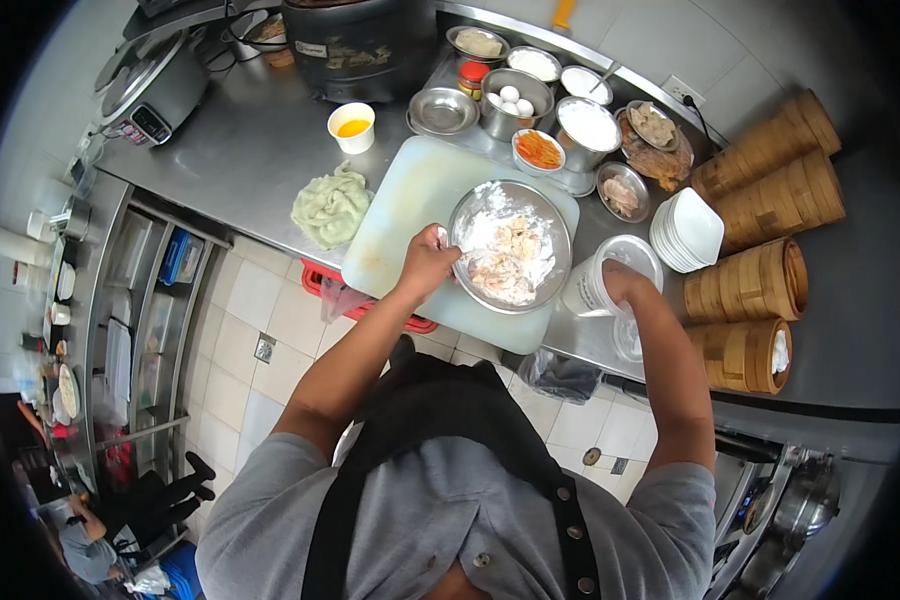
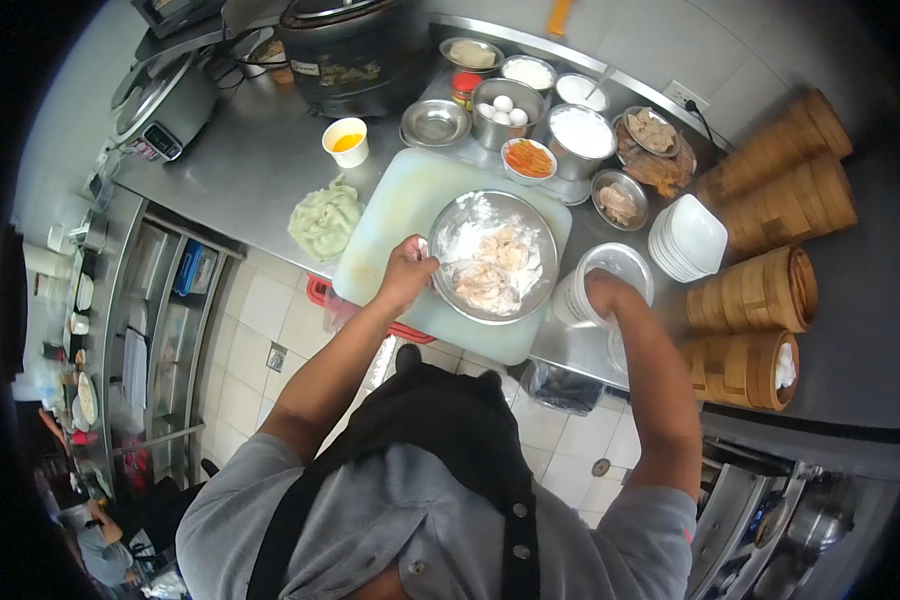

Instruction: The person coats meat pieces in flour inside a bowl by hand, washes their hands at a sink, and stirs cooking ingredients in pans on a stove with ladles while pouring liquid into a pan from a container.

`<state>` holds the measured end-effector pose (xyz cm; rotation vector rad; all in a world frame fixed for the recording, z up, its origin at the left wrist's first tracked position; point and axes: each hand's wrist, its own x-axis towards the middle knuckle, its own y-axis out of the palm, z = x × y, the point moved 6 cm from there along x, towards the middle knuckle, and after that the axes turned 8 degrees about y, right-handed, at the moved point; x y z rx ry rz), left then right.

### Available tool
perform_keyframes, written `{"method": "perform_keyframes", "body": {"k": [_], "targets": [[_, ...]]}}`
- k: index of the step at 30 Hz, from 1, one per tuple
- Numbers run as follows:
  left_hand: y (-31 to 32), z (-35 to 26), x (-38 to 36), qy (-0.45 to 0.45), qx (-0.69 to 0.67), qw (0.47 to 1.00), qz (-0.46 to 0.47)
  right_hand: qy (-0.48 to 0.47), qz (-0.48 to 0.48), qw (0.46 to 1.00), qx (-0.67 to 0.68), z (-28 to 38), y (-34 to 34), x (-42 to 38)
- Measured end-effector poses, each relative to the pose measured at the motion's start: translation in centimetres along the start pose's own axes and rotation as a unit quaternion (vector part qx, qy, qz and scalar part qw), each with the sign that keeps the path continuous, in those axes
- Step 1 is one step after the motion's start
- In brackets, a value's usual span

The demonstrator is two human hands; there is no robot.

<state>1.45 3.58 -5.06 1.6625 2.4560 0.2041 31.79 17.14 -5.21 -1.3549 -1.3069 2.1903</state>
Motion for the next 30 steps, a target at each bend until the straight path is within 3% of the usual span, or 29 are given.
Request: {"method": "perform_keyframes", "body": {"k": [4, 7, 10, 16, 20, 21, 22, 24, 25, 28, 30], "targets": [[-0.1, -0.1, -0.3, 0.010, 0.000, 1.000, -0.002, -0.073, 0.033, 0.995, -0.061, -1.9, 3.1, 2.9], [-0.3, 0.5, -0.1, 0.011, -0.006, 1.000, -0.014, -0.025, 0.081, 0.996, -0.019, 0.7, 0.5, 0.5], [-0.5, 0.8, -0.3, 0.003, 0.011, 1.000, -0.016, 0.088, 0.006, 0.996, 0.028, -0.4, -0.9, -0.2], [-0.8, 1.6, 0.2, 0.003, -0.010, 1.000, -0.007, 0.112, -0.024, 0.968, 0.225, -0.5, -4.0, -4.6], [-0.8, 1.5, 0.5, 0.001, -0.003, 1.000, 0.001, 0.167, -0.070, 0.949, 0.257, -0.4, -5.7, -7.4], [-0.5, 1.2, 0.5, -0.002, -0.005, 1.000, 0.006, 0.156, -0.117, 0.939, 0.284, -2.7, -4.5, -6.3], [-0.3, 0.7, 0.4, -0.006, -0.008, 1.000, 0.010, 0.131, -0.104, 0.905, 0.391, -4.0, -3.9, -6.2], [-0.4, 0.6, 0.4, -0.006, -0.005, 1.000, 0.017, 0.073, -0.069, 0.802, 0.589, -4.0, -3.5, -6.3], [-0.4, 0.6, 0.5, -0.003, 0.000, 1.000, 0.022, 0.057, -0.095, 0.749, 0.653, -3.7, -4.0, -6.9], [-0.4, 0.7, 0.8, -0.001, 0.004, 1.000, 0.023, 0.021, -0.077, 0.703, 0.707, 0.3, -7.0, -8.3], [-0.3, 0.7, 0.9, -0.002, 0.005, 1.000, 0.024, 0.015, -0.104, 0.745, 0.658, 2.5, -7.9, -6.9]]}}
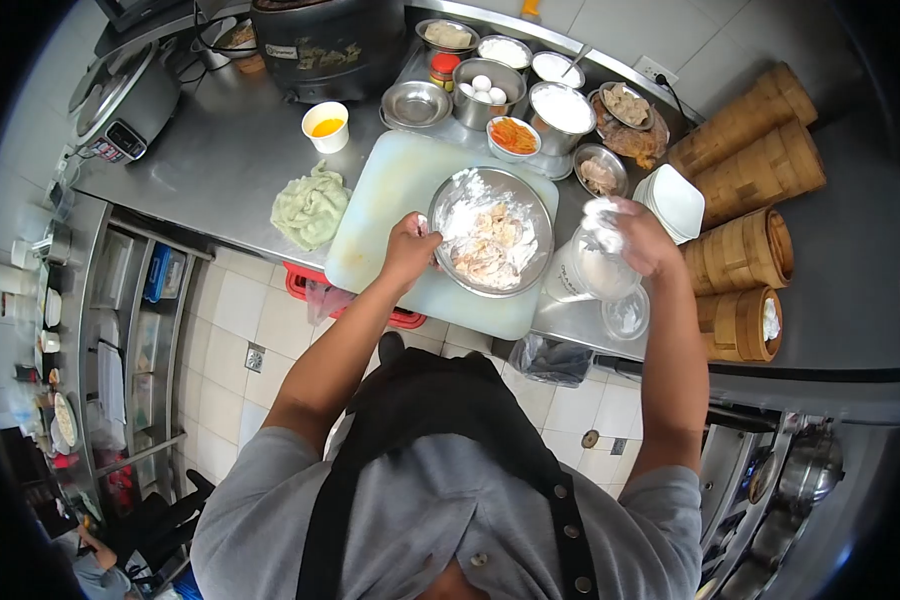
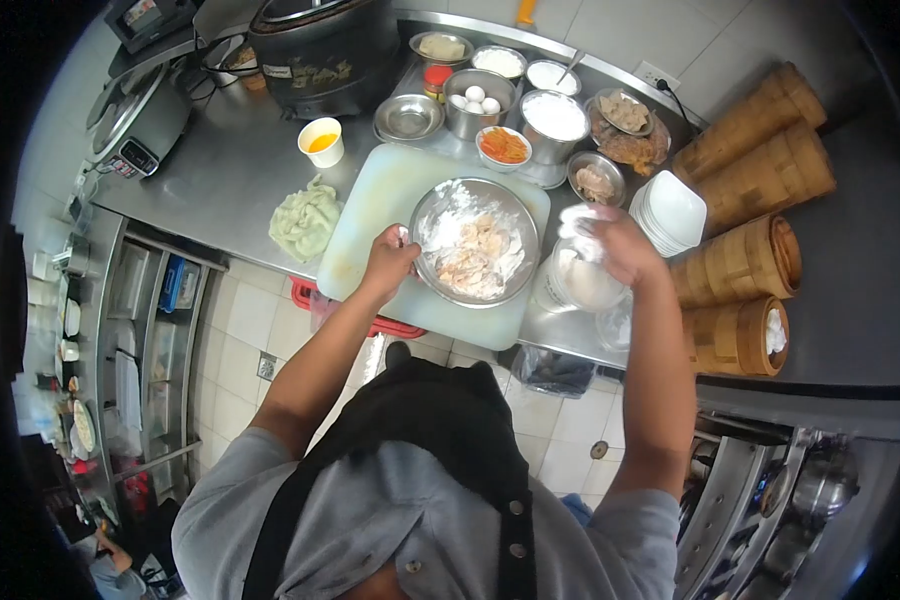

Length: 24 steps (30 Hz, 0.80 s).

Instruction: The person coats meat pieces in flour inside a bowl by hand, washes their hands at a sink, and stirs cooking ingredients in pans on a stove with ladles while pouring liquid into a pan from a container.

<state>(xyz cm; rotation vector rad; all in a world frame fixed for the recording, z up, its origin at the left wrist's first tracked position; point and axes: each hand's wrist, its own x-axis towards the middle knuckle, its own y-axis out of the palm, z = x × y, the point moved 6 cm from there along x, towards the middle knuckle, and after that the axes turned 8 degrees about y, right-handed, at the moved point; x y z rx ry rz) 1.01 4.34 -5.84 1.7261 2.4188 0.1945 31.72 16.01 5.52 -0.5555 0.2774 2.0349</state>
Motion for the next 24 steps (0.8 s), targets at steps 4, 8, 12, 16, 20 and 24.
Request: {"method": "perform_keyframes", "body": {"k": [4, 8, 12, 16, 20, 24], "targets": [[0.1, -0.5, -0.4, -0.008, -0.010, 1.000, -0.004, -0.079, -0.139, 0.922, -0.353, 2.4, 8.0, -0.2], [-1.0, 0.1, -0.4, -0.002, -0.022, 1.000, -0.008, -0.137, -0.132, 0.859, -0.475, -1.2, 12.4, 3.5], [-1.6, 0.4, -0.9, -0.015, -0.012, 0.999, -0.026, -0.136, -0.170, 0.891, -0.399, -2.2, 13.5, 4.3], [-1.4, 0.3, -0.9, -0.024, 0.001, 1.000, -0.018, -0.171, -0.235, 0.915, -0.281, -4.1, 12.2, 5.7], [-1.2, -0.3, -1.1, -0.010, -0.001, 1.000, -0.010, -0.157, -0.213, 0.914, -0.308, -2.6, 11.8, 4.9], [-0.9, -0.3, -1.1, -0.017, -0.002, 1.000, -0.015, -0.137, -0.235, 0.893, -0.359, 1.3, 12.4, 3.6]]}}
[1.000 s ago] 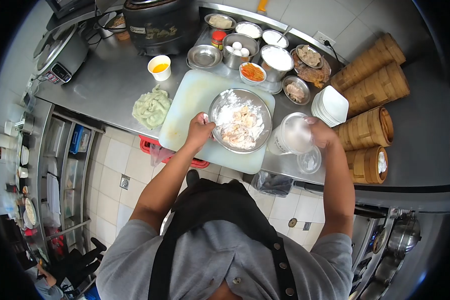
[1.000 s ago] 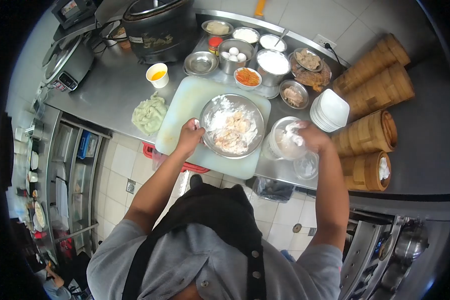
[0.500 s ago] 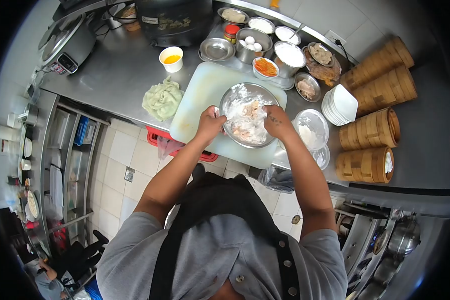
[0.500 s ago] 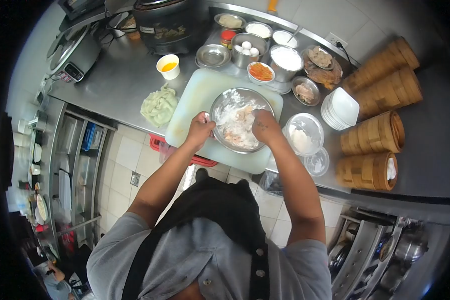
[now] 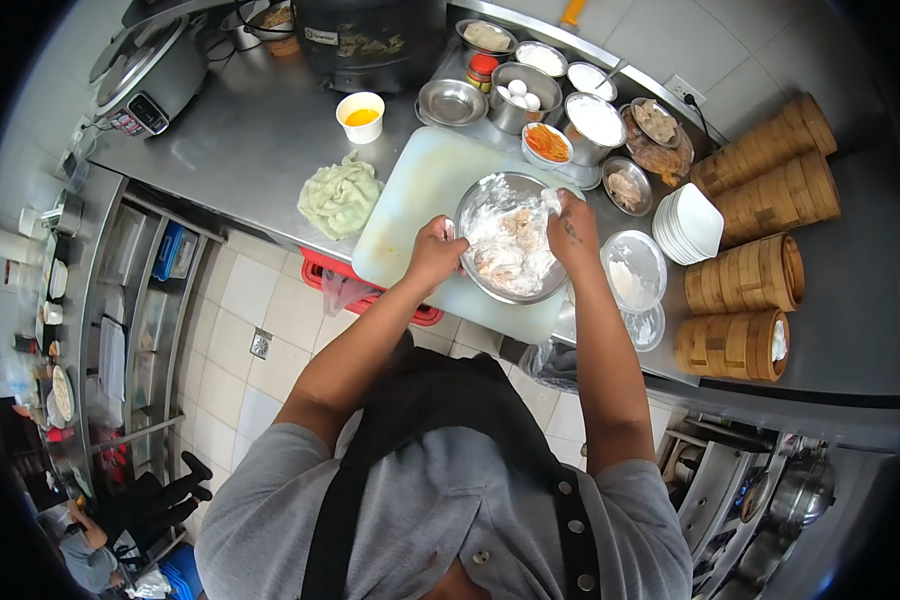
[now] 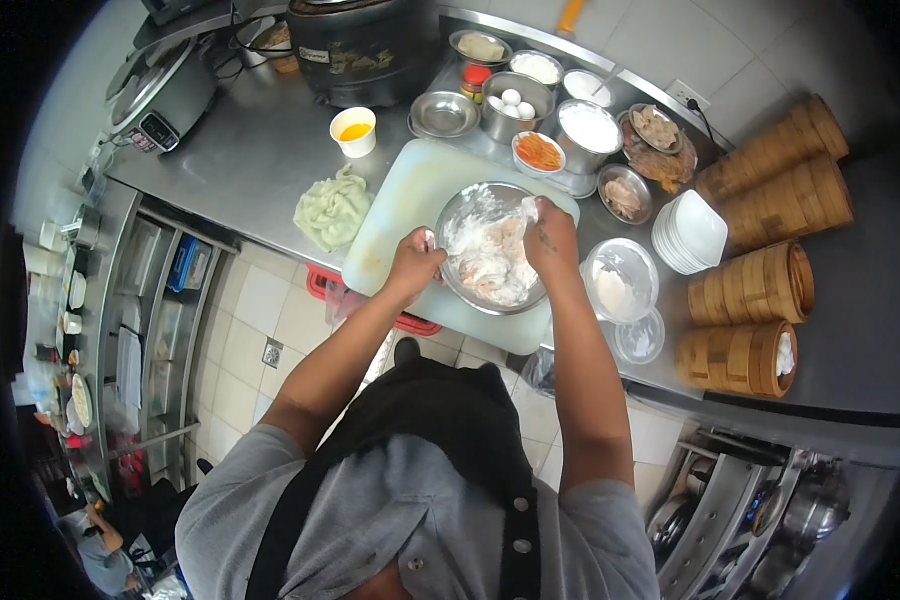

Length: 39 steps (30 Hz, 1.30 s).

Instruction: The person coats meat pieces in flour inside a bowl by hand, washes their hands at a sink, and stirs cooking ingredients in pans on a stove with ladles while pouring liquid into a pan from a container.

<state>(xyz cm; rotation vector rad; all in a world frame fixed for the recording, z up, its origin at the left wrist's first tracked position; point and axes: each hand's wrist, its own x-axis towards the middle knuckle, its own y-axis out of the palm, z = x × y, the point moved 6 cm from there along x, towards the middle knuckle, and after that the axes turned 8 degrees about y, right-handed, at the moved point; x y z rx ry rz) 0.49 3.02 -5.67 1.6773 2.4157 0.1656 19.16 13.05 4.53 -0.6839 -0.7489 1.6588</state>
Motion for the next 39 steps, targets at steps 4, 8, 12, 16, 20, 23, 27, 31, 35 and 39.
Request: {"method": "perform_keyframes", "body": {"k": [4, 8, 12, 16, 20, 23, 27, 31, 35, 39], "targets": [[-0.3, 0.1, 0.0, 0.013, 0.006, 1.000, -0.001, -0.023, -0.020, 1.000, 0.003, -0.9, 2.2, 0.7], [0.1, 0.7, 0.5, 0.032, -0.008, 0.999, 0.042, -0.087, 0.073, 0.969, -0.220, -3.9, 8.9, -1.0], [0.3, 0.6, 1.3, 0.123, 0.045, 0.990, 0.050, 0.019, 0.093, 0.992, -0.088, -2.2, 9.2, -1.7], [0.4, -0.6, 1.0, 0.084, 0.028, 0.995, 0.054, -0.008, 0.131, 0.991, 0.029, -3.5, 10.7, 1.1], [-0.1, -1.0, 0.4, 0.035, -0.012, 0.999, 0.034, -0.050, 0.153, 0.984, -0.070, -0.8, 6.4, 1.4], [-0.5, -0.7, 0.4, 0.033, -0.022, 0.999, 0.029, -0.058, 0.146, 0.981, -0.115, -1.8, 5.5, 2.2], [-0.5, -0.7, 0.3, 0.034, -0.030, 0.999, 0.025, 0.008, 0.161, 0.983, -0.092, -1.4, 4.3, 0.8], [-0.4, -1.2, 0.3, 0.035, -0.032, 0.998, 0.042, -0.053, 0.165, 0.984, -0.049, -3.6, 6.8, 0.0], [-0.2, -0.8, 0.6, 0.058, -0.004, 0.997, 0.045, -0.009, 0.092, 0.984, -0.153, -1.8, 9.6, -2.5], [-0.5, -1.2, 0.3, 0.021, -0.024, 0.998, 0.045, -0.061, 0.135, 0.986, -0.077, -1.4, 10.7, -0.5]]}}
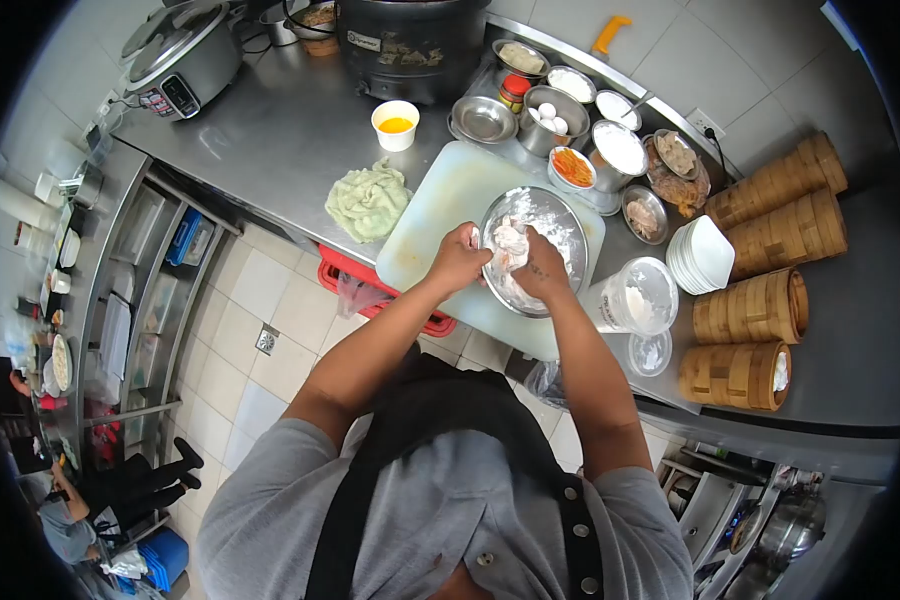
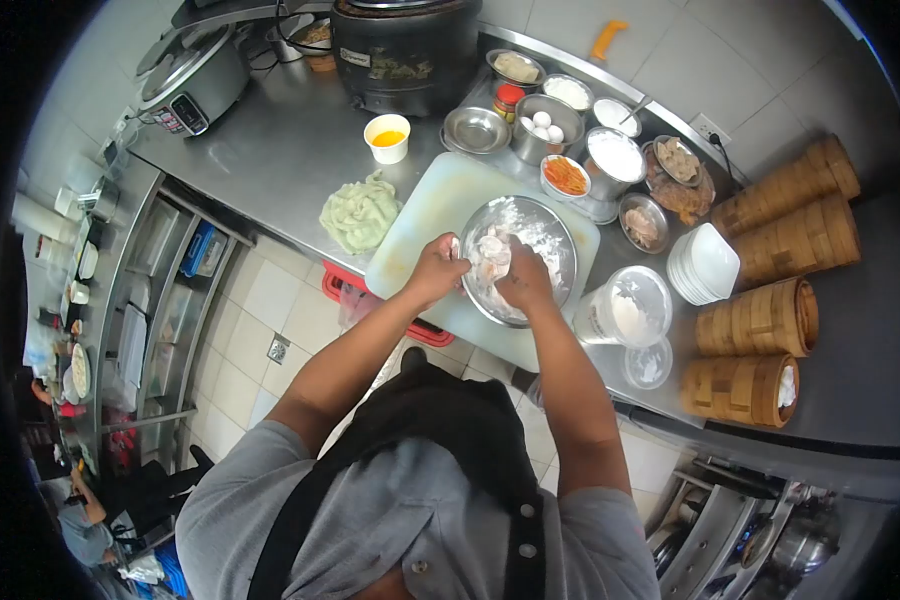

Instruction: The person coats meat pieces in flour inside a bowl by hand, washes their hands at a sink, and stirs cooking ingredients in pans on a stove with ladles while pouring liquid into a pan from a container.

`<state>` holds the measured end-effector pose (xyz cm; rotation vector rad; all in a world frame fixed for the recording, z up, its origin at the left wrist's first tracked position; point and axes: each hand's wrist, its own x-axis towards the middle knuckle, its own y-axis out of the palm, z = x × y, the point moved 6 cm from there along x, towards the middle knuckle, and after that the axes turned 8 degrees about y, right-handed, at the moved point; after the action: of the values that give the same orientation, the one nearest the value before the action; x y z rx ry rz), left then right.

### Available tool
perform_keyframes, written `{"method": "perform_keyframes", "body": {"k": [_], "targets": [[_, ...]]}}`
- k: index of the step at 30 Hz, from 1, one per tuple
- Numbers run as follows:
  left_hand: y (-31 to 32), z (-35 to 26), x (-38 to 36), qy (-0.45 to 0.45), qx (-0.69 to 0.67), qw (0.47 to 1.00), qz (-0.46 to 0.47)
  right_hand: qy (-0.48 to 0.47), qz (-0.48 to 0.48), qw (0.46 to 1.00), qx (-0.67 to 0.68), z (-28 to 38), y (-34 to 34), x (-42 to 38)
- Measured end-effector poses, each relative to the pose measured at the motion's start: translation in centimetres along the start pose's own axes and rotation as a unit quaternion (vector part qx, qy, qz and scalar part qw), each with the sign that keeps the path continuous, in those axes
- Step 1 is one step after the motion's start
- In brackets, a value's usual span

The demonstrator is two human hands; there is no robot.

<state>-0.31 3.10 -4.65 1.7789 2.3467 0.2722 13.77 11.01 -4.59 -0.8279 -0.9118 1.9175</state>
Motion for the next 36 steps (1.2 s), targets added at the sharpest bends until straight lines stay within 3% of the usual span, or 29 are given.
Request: {"method": "perform_keyframes", "body": {"k": [3, 7, 8, 9, 14, 17, 21, 22, 26, 29, 32, 33, 35, 36], "targets": [[-0.7, 0.0, -0.4, -0.006, 0.010, 1.000, -0.004, -0.059, -0.041, 0.996, 0.059, -1.1, -2.1, 1.2], [-1.0, 0.6, -0.5, -0.010, -0.001, 1.000, -0.015, 0.036, -0.014, 0.991, 0.130, -2.8, -0.5, 3.9], [-1.0, 0.6, -0.3, -0.006, 0.012, 1.000, -0.008, 0.043, -0.034, 0.986, 0.159, -4.4, 2.7, 5.6], [-1.0, 0.6, -0.2, -0.003, 0.025, 1.000, -0.002, -0.014, -0.082, 0.996, 0.039, -2.6, 3.9, 4.6], [-4.0, 0.7, 0.4, 0.072, 0.022, 0.996, -0.058, -0.133, 0.141, 0.969, -0.157, 4.7, 0.2, -3.4], [-3.8, -0.6, 0.0, 0.060, 0.046, 0.996, -0.043, -0.060, 0.090, 0.978, -0.180, 0.4, 1.4, -2.0], [-3.1, -0.7, 0.0, 0.020, 0.002, 1.000, -0.016, -0.064, -0.086, 0.985, -0.131, -2.4, -0.4, 0.9], [-3.3, -0.5, 0.1, 0.013, 0.006, 1.000, -0.019, -0.061, -0.129, 0.986, -0.081, -0.5, -2.7, -0.2], [-3.6, 0.0, 0.6, 0.014, 0.012, 1.000, -0.015, -0.088, -0.082, 0.987, -0.103, 2.1, -5.7, -0.4], [-3.2, -0.9, 0.4, -0.006, -0.002, 1.000, -0.005, -0.077, 0.092, 0.988, 0.094, 1.7, -4.4, 0.5], [-3.3, -1.1, 0.7, -0.009, 0.000, 1.000, 0.002, -0.086, -0.013, 0.993, -0.077, -0.2, 0.4, 2.7], [-3.4, -0.9, 0.9, -0.010, 0.005, 1.000, -0.009, 0.004, 0.011, 0.989, -0.150, 3.4, -0.1, -0.2], [-3.8, -0.2, 1.2, -0.012, 0.017, 0.999, -0.029, 0.011, -0.058, 0.982, -0.178, 4.8, 2.0, -1.1], [-4.2, 0.4, 1.5, -0.011, 0.016, 1.000, -0.023, -0.046, -0.009, 0.989, -0.143, 4.6, 3.4, -0.4]]}}
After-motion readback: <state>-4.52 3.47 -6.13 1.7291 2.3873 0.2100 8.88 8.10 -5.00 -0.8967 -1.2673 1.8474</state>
